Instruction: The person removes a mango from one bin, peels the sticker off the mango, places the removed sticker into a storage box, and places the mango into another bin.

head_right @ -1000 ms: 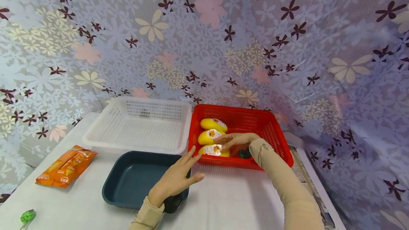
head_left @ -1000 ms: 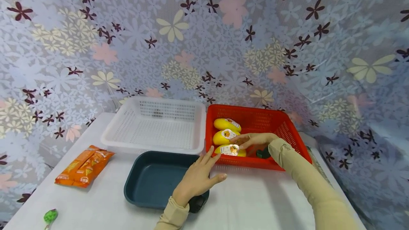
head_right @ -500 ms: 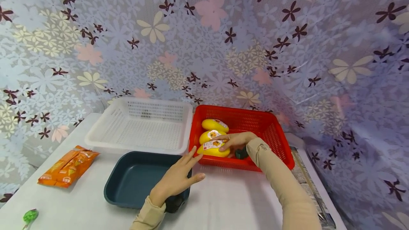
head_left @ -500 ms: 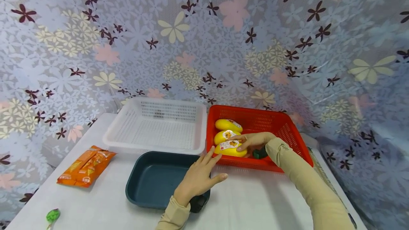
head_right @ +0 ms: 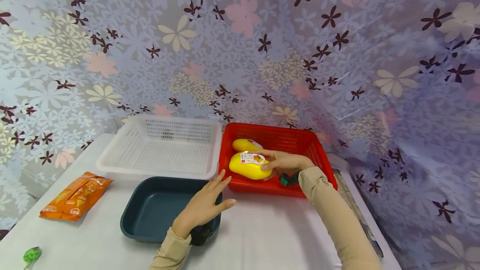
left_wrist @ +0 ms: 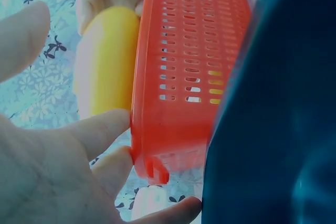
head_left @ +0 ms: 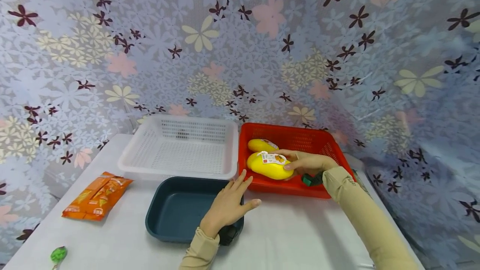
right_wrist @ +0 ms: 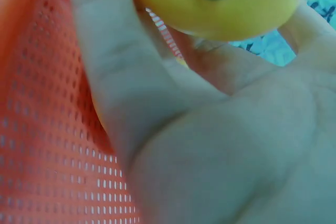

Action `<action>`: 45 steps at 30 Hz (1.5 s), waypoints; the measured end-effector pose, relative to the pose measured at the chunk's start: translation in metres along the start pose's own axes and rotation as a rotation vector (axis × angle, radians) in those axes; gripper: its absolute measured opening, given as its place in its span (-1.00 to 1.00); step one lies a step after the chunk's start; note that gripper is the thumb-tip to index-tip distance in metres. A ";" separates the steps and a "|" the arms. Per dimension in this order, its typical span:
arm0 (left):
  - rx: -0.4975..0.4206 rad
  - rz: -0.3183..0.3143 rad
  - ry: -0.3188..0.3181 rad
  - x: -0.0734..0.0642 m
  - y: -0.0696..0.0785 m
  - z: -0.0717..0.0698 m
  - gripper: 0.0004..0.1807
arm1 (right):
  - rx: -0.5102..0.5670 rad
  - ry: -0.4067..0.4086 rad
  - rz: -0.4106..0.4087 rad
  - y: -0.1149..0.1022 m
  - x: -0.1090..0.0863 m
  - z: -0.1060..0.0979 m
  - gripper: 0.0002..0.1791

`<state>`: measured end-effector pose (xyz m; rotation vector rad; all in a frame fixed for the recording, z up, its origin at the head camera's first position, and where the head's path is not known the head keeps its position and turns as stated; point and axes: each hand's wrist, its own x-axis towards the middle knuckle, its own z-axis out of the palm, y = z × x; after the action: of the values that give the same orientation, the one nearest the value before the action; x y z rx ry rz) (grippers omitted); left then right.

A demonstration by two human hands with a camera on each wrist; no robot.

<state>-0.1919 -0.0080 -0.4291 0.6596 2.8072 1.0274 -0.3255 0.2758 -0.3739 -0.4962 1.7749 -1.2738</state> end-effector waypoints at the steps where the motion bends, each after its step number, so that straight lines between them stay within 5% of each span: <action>1: 0.000 -0.002 0.002 0.000 0.000 0.000 -0.16 | 0.001 -0.005 -0.008 0.000 -0.002 0.003 -0.19; 21: 0.031 0.027 0.031 -0.005 0.004 0.003 -0.10 | 0.095 0.001 -0.166 0.037 -0.077 0.052 -0.36; 34: 0.016 0.054 0.016 -0.011 0.009 0.000 -0.18 | 0.152 0.024 -0.199 0.086 -0.071 0.096 -0.34; 45: -0.092 0.104 0.073 -0.022 0.020 0.000 -0.32 | 0.010 0.205 -0.198 0.109 -0.049 0.137 -0.25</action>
<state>-0.1644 -0.0040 -0.4185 0.7805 2.7926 1.2149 -0.1688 0.2787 -0.4654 -0.5634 1.9246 -1.5154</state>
